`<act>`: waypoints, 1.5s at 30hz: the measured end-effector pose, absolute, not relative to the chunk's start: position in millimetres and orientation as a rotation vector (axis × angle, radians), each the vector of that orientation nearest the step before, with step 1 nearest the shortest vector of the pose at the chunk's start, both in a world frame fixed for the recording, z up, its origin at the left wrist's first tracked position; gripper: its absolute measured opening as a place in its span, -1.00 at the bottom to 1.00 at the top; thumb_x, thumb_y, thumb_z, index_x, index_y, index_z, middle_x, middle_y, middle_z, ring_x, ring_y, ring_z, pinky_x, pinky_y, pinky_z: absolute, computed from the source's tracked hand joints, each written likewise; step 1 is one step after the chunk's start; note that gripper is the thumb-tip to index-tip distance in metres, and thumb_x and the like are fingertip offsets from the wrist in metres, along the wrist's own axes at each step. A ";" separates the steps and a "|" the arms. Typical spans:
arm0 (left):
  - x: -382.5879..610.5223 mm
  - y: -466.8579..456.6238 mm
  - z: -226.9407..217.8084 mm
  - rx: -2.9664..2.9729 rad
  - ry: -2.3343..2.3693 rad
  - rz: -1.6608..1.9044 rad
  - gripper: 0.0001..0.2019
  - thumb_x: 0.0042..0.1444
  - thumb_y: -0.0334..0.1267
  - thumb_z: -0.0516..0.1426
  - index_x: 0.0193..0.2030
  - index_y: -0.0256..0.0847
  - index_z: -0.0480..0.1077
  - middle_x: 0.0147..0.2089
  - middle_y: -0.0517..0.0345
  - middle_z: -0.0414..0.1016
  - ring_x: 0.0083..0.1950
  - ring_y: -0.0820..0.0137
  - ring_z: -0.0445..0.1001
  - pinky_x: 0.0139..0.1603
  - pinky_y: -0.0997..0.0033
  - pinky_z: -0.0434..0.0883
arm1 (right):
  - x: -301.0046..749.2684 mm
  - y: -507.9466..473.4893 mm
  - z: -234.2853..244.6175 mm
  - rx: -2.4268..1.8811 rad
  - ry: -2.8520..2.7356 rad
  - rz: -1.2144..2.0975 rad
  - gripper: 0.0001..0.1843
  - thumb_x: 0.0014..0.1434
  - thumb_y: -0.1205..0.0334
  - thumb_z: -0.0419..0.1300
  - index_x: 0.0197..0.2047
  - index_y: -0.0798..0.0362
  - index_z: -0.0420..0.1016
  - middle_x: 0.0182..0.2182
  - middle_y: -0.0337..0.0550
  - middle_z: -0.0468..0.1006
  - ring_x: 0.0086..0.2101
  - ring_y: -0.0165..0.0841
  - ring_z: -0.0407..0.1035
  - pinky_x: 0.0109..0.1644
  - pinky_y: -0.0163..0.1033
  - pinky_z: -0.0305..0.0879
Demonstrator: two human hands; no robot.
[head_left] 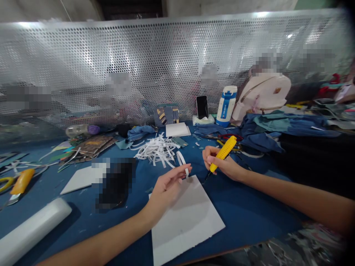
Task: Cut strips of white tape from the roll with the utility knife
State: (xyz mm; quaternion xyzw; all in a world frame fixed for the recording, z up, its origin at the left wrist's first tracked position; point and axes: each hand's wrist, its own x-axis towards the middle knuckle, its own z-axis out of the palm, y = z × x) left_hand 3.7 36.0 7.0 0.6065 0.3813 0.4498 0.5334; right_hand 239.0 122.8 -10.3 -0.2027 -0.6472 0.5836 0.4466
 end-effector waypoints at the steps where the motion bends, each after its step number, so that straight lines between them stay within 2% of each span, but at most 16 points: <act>1: 3.8 35.6 7.0 1.436 0.906 1.074 -0.60 0.25 -0.02 0.21 0.18 -0.05 0.49 0.19 0.04 0.52 0.24 0.14 0.41 0.28 0.22 0.26 | 239.1 123.1 -10.9 -0.503 -1.622 1.443 -0.65 0.24 0.02 0.29 -0.41 0.07 0.34 -0.50 -0.31 0.35 -0.59 -0.52 0.27 -0.59 -0.44 0.26; 5: 3.4 35.0 7.2 1.420 0.896 1.081 -0.57 0.24 0.02 0.21 0.20 -0.05 0.48 0.19 0.03 0.52 0.24 0.11 0.41 0.29 0.20 0.25 | 239.7 122.0 -9.1 -0.461 -1.725 1.445 -0.69 0.24 0.05 0.29 -0.37 0.14 0.53 -0.35 -0.17 0.46 -0.51 -0.49 0.42 -0.45 -0.36 0.44; 9: 3.5 35.9 7.7 1.427 0.891 1.084 -0.56 0.23 0.04 0.22 0.19 -0.07 0.48 0.17 0.01 0.52 0.21 0.11 0.42 0.27 0.19 0.27 | 239.2 119.7 -5.0 -0.442 -1.782 1.494 -0.72 0.24 0.08 0.30 -0.35 0.14 0.60 -0.35 -0.16 0.48 -0.48 -0.46 0.47 -0.39 -0.34 0.49; 25: 2.1 39.1 2.1 1.419 0.859 1.071 -0.60 0.27 -0.08 0.19 0.22 -0.06 0.45 0.23 0.02 0.47 0.28 0.11 0.37 0.33 0.17 0.22 | 235.7 120.3 -7.0 -0.454 -1.886 1.514 -0.77 0.17 0.09 0.37 -0.30 0.12 0.62 -0.26 -0.14 0.49 -0.39 -0.41 0.51 -0.23 -0.25 0.50; 28: 2.3 38.7 3.1 1.418 0.863 1.067 -0.61 0.27 -0.08 0.19 0.20 -0.08 0.46 0.21 0.00 0.49 0.27 0.09 0.38 0.32 0.15 0.24 | 235.4 121.4 -6.1 -0.477 -1.952 1.450 -0.74 0.14 0.06 0.38 -0.32 0.11 0.62 -0.30 -0.13 0.51 -0.32 -0.36 0.50 -0.19 -0.24 0.47; 35: 1.5 38.5 2.3 1.384 0.861 1.072 -0.61 0.28 -0.11 0.17 0.23 -0.09 0.44 0.20 0.00 0.49 0.25 0.10 0.39 0.31 0.16 0.23 | 236.0 124.0 -5.7 -0.566 -2.050 1.372 -0.75 0.06 0.11 0.45 -0.31 0.09 0.58 -0.25 -0.10 0.57 -0.21 -0.30 0.48 -0.07 -0.19 0.42; 41: 0.0 40.2 -0.6 1.376 0.852 1.070 -0.59 0.27 -0.11 0.19 0.24 -0.07 0.43 0.17 0.00 0.50 0.20 0.10 0.42 0.25 0.17 0.28 | 233.6 119.7 -12.8 -0.702 -1.868 1.496 -0.74 0.06 0.10 0.44 -0.30 0.09 0.56 -0.32 -0.12 0.63 -0.37 -0.37 0.51 -0.22 -0.27 0.46; 45: 0.2 40.1 0.1 1.403 0.869 1.074 -0.63 0.30 -0.11 0.16 0.20 -0.08 0.46 0.10 0.01 0.52 0.16 0.14 0.43 0.21 0.21 0.30 | 230.5 116.6 -14.0 -0.767 -1.800 1.481 -0.73 0.06 0.08 0.44 -0.33 0.09 0.56 -0.36 -0.12 0.65 -0.40 -0.38 0.52 -0.25 -0.30 0.47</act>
